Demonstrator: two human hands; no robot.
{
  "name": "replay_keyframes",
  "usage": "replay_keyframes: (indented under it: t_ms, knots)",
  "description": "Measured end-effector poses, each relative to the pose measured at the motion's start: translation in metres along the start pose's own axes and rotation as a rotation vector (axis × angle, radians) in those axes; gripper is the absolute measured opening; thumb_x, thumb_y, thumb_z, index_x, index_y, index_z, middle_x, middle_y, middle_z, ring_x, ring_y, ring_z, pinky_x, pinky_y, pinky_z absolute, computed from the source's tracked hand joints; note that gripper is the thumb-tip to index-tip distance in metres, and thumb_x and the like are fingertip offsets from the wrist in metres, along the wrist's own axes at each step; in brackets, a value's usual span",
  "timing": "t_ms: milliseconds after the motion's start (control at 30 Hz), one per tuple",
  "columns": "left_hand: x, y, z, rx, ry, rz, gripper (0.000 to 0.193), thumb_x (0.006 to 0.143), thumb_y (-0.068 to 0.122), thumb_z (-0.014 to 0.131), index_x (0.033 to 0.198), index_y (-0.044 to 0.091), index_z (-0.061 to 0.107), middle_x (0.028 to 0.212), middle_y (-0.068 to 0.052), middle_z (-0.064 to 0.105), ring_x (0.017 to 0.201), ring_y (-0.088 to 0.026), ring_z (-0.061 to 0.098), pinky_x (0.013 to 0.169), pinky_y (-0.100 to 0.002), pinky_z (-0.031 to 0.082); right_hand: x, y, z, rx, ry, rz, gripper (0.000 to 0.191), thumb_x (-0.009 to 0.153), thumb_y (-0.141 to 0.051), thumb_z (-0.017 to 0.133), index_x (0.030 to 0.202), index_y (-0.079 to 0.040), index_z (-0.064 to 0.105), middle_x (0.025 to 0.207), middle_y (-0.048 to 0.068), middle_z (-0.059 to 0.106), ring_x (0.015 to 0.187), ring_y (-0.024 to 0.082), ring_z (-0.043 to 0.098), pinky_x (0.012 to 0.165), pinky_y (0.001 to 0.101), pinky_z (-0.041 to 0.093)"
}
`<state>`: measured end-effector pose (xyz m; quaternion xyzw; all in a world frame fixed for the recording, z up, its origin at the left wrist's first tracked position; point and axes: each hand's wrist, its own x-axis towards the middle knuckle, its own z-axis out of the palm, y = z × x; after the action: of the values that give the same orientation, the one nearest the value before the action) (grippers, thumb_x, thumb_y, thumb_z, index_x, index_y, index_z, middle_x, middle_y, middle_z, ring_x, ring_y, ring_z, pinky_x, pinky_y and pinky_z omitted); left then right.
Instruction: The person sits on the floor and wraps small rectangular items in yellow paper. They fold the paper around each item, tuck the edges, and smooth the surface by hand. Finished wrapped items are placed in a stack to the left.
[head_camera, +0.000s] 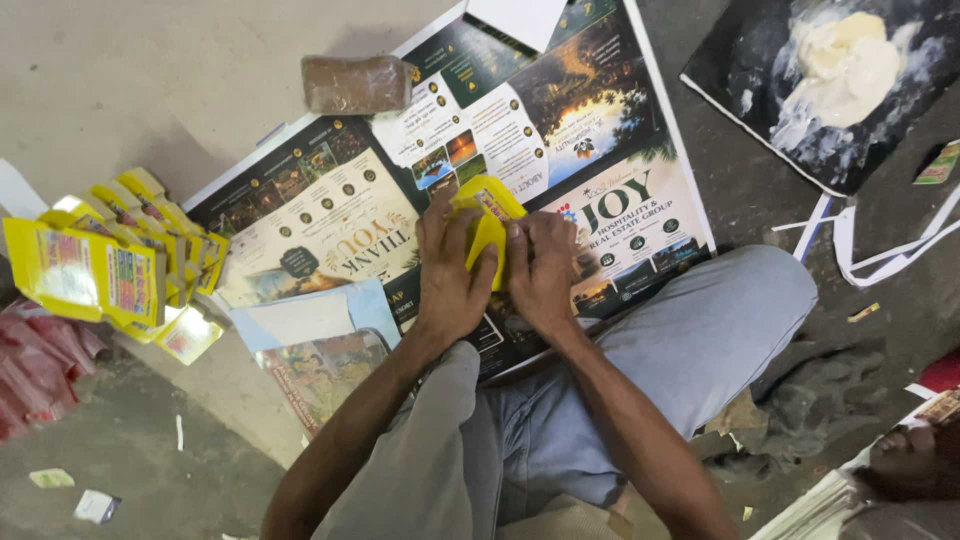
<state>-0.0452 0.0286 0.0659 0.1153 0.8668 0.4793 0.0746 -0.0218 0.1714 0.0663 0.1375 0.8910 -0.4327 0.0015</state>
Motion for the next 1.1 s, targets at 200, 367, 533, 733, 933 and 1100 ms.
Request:
replay_keyframes:
  t_ms: [200, 367, 533, 733, 933, 1100]
  knots:
    - [0.0008, 0.0007, -0.0036, 0.035, -0.013, -0.015, 0.049, 0.091, 0.013, 0.066, 0.133, -0.008, 0.051, 0.137, -0.029, 0.051, 0.131, -0.047, 0.045, 0.114, -0.057, 0.036, 0.0005, 0.0037, 0.0003, 0.015, -0.033, 0.062, 0.017, 0.104, -0.012, 0.059, 0.114, -0.001, 0.068, 0.101, 0.016, 0.064, 0.098, 0.033, 0.055, 0.089, 0.0431, 0.043]
    - [0.0018, 0.0, 0.0001, 0.003, -0.003, -0.055, 0.056, 0.087, 0.013, 0.067, 0.136, -0.008, 0.049, 0.134, -0.026, 0.054, 0.129, -0.047, 0.047, 0.114, -0.056, 0.038, -0.0018, 0.0068, 0.0037, 0.015, 0.007, 0.014, 0.017, 0.104, -0.012, 0.059, 0.114, 0.001, 0.066, 0.102, 0.017, 0.064, 0.098, 0.033, 0.055, 0.091, 0.0439, 0.044]
    - [0.001, -0.0044, 0.0012, 0.014, 0.003, -0.018, 0.053, 0.086, 0.011, 0.068, 0.134, -0.005, 0.052, 0.135, -0.025, 0.053, 0.131, -0.045, 0.047, 0.115, -0.055, 0.038, -0.0025, 0.008, 0.0045, 0.011, 0.014, 0.004, 0.019, 0.105, -0.015, 0.058, 0.108, 0.0, 0.069, 0.103, 0.019, 0.064, 0.099, 0.034, 0.055, 0.089, 0.0433, 0.045]
    - [-0.0001, -0.0039, -0.0028, -0.017, -0.024, -0.066, 0.051, 0.086, 0.012, 0.068, 0.132, -0.003, 0.053, 0.138, -0.025, 0.052, 0.132, -0.045, 0.047, 0.115, -0.054, 0.039, -0.0012, 0.007, 0.0042, 0.024, -0.053, 0.043, 0.03, 0.108, -0.017, 0.055, 0.127, 0.004, 0.064, 0.104, 0.019, 0.064, 0.099, 0.033, 0.056, 0.091, 0.0447, 0.044]
    - [-0.0001, -0.005, 0.0002, 0.023, 0.01, -0.017, 0.053, 0.087, 0.014, 0.068, 0.133, -0.005, 0.051, 0.139, -0.027, 0.05, 0.133, -0.047, 0.046, 0.116, -0.056, 0.037, -0.0023, 0.0033, 0.006, 0.037, 0.038, 0.013, 0.018, 0.106, -0.014, 0.057, 0.103, 0.002, 0.065, 0.102, 0.02, 0.061, 0.099, 0.035, 0.055, 0.09, 0.0449, 0.044]
    - [-0.0011, -0.0064, 0.0004, 0.021, -0.009, -0.047, 0.046, 0.094, 0.016, 0.07, 0.131, -0.004, 0.053, 0.138, -0.027, 0.05, 0.13, -0.045, 0.049, 0.113, -0.054, 0.041, -0.0007, 0.0041, 0.0044, 0.005, 0.004, 0.041, 0.017, 0.104, -0.011, 0.059, 0.108, 0.003, 0.065, 0.1, 0.02, 0.062, 0.096, 0.035, 0.055, 0.088, 0.0446, 0.044]
